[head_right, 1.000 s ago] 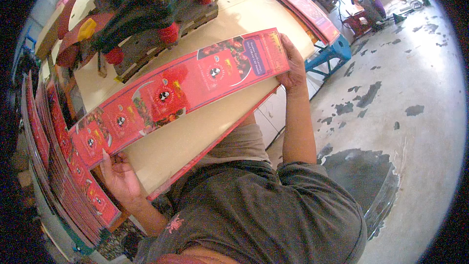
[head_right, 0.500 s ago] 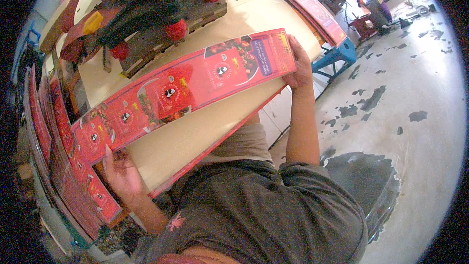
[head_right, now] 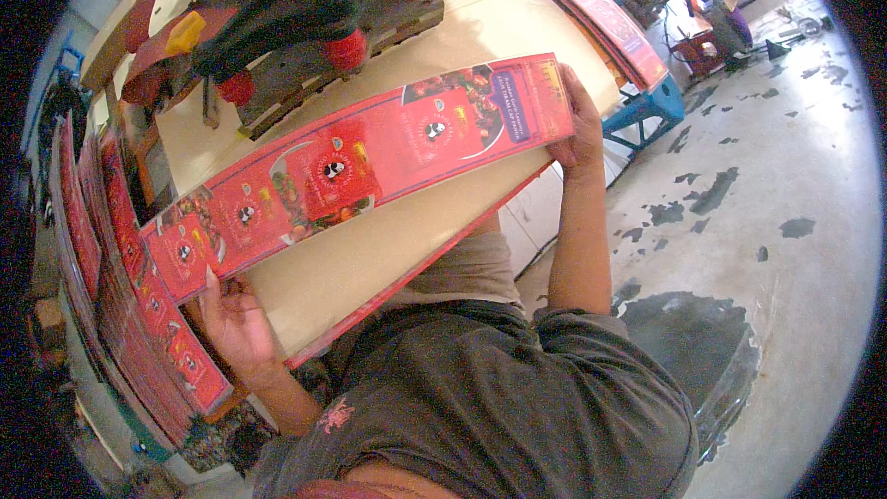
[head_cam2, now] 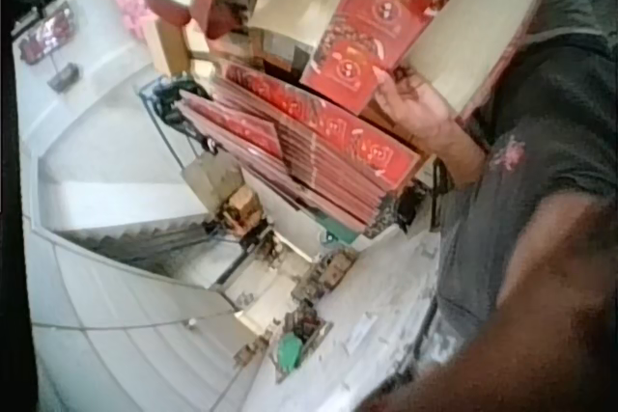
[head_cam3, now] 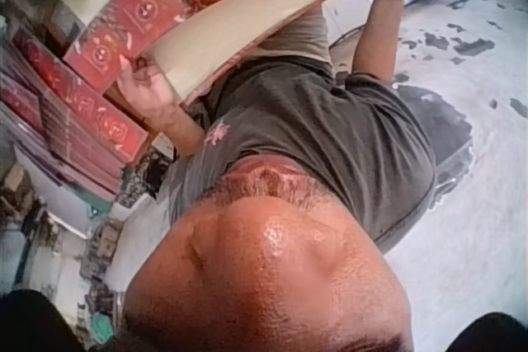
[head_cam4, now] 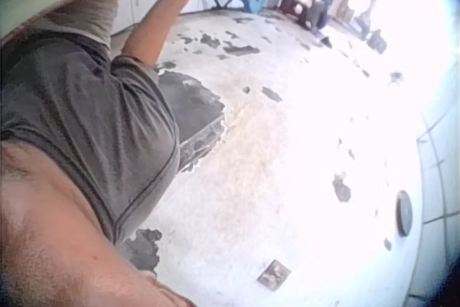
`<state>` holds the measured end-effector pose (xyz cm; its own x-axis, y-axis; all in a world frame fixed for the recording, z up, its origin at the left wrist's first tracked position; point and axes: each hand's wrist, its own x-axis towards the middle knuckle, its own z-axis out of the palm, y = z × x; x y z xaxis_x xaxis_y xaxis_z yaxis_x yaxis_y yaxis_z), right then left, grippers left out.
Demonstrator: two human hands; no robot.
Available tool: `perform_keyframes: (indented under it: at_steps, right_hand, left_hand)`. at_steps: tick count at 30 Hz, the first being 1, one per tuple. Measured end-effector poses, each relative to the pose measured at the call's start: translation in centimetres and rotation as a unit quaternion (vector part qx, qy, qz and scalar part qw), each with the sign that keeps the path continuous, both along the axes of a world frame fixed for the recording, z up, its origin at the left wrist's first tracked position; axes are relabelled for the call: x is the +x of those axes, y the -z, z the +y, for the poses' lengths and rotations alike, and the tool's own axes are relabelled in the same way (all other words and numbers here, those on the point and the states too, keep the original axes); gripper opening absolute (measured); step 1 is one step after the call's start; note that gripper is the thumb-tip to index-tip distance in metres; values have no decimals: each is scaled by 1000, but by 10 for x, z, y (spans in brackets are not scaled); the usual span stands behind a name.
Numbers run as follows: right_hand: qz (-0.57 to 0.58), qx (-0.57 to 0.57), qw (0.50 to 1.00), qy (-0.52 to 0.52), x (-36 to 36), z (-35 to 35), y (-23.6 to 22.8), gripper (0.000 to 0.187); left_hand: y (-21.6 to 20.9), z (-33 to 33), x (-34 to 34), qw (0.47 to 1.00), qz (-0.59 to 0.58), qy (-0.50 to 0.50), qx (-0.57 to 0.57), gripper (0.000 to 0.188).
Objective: The person takes printed plastic or paper strips from a pile, turns them over to check both sides, aligns them on a work surface, and then places them onto a conveyor belt or into a processing machine.
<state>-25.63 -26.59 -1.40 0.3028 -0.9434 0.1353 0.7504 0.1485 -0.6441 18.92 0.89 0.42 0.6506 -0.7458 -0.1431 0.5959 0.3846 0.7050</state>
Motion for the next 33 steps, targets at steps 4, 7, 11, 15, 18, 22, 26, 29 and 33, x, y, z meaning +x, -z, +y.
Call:
perform_keyframes:
  at_steps: [4,7,11,15,18,22,26,29,33]
  right_hand:
    - [-21,7,1000,-9,1,-1,0,34]
    - [-32,10,999,-25,4,-1,-2,34]
    - [4,34,999,11,3,1,-7,35]
    - [221,25,971,83,5,-9,-16,33]
    - [480,-88,859,158,11,-25,-27,29]
    - [493,-47,837,232,-5,-47,-35,26]
    - [521,-60,813,255,-2,-48,-34,25]
    - [599,-106,739,289,3,-55,-8,25]
    - [591,-133,743,284,2,-56,-4,25]
  left_hand:
    - [-4,-1,-3,1000,13,-6,-8,37]
    - [1,4,3,999,16,14,-35,35]
    - [4,2,2,1000,24,-10,-7,33]
    - [-2,0,-2,1000,-16,-18,0,33]
    - [-5,-4,-7,998,-30,-60,5,33]
    - [-12,4,-10,992,-56,-112,4,41]
    - [7,7,-8,985,-104,-136,28,52]
    - [0,5,-18,976,-125,-172,36,62]
    - [7,19,-12,962,-85,-260,-2,70]
